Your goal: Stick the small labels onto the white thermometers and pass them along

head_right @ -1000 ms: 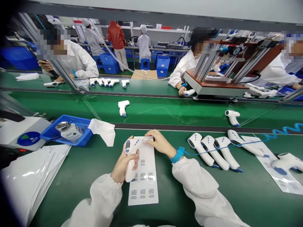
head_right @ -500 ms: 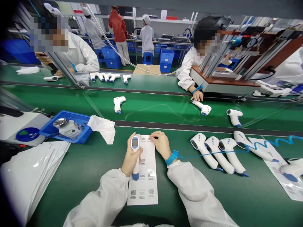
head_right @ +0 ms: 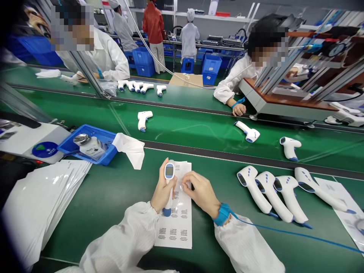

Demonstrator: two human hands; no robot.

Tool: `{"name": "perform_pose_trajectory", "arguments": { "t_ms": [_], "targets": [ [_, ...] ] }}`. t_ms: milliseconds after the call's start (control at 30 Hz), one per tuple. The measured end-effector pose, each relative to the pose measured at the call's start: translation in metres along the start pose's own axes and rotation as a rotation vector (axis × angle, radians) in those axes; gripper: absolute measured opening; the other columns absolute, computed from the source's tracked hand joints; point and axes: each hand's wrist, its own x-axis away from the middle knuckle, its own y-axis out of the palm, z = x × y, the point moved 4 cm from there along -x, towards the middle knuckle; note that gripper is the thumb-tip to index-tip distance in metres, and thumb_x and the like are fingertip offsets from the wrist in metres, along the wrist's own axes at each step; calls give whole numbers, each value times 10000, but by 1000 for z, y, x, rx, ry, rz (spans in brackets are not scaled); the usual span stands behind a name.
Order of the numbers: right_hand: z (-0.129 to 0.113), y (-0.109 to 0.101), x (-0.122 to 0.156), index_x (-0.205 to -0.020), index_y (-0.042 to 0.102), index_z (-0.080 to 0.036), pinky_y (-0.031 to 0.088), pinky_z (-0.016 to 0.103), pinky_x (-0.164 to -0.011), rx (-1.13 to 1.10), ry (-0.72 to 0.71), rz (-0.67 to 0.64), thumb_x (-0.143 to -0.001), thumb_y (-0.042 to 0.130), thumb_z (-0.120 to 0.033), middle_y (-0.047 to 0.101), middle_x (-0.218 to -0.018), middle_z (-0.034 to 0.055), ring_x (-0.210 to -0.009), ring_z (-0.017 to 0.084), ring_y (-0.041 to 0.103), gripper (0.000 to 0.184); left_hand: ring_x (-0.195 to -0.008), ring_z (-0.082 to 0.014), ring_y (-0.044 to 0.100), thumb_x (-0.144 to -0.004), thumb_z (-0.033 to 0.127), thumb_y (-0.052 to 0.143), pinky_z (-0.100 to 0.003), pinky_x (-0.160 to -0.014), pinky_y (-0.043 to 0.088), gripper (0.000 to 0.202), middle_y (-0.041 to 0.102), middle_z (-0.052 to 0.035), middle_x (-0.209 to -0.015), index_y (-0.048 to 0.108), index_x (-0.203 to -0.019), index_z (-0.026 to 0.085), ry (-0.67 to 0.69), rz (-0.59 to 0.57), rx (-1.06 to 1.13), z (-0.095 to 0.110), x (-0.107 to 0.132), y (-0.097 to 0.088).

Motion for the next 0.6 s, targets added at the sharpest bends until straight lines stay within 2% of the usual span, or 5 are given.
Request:
{"name": "perform_pose_trajectory", "arguments": {
  "t_ms": [167, 267, 433, 533, 600],
  "targets": [
    [-29, -17, -4, -750, 563, -227, 464, 293, -722, -221, 214, -116, -817, 575, -148, 631, -768, -17, -732, 154, 585, 105, -804, -157, 632, -888, 341, 529, -283, -649, 550, 664, 452, -95, -1421, 245, -1487, 331, 15, -11, 7, 4, 1, 2],
    [-40, -17, -16, -742, 583, -225, 474, 287, -717, -341, 224, -226, -810, 594, -170, 636, -784, -14, -742, 153, 594, 89, -880, -195, 637, -899, 395, 528, -297, -687, 550, 677, 530, -100, -1337, 224, -1497, 304, 18, -61, 38, 5, 1, 4],
    [-34, -12, -36, -730, 628, -225, 409, 380, -965, -261, 179, -41, -776, 632, -171, 618, -1089, 38, -1079, 213, 565, 71, -768, -139, 634, -876, 393, 572, -258, -590, 537, 700, 416, -109, -1446, 235, -1486, 337, 22, -72, 46, 1, 0, 5],
    [-28, -6, -45, -736, 631, -225, 423, 383, -949, -284, 196, 13, -780, 627, -175, 634, -1059, 41, -1047, 208, 590, 67, -497, -31, 508, -884, 337, 541, -206, -374, 430, 689, 330, -108, -1506, 197, -1480, 389, -21, -90, 72, -2, 0, 6],
    [-27, -4, -50, -728, 628, -222, 431, 376, -940, -310, 199, 29, -781, 622, -171, 651, -1036, 41, -1024, 204, 606, 73, -455, -12, 471, -880, 298, 533, -198, -331, 400, 695, 293, -115, -1528, 194, -1480, 387, -24, -94, 89, -2, 0, 6]
  ]
}}
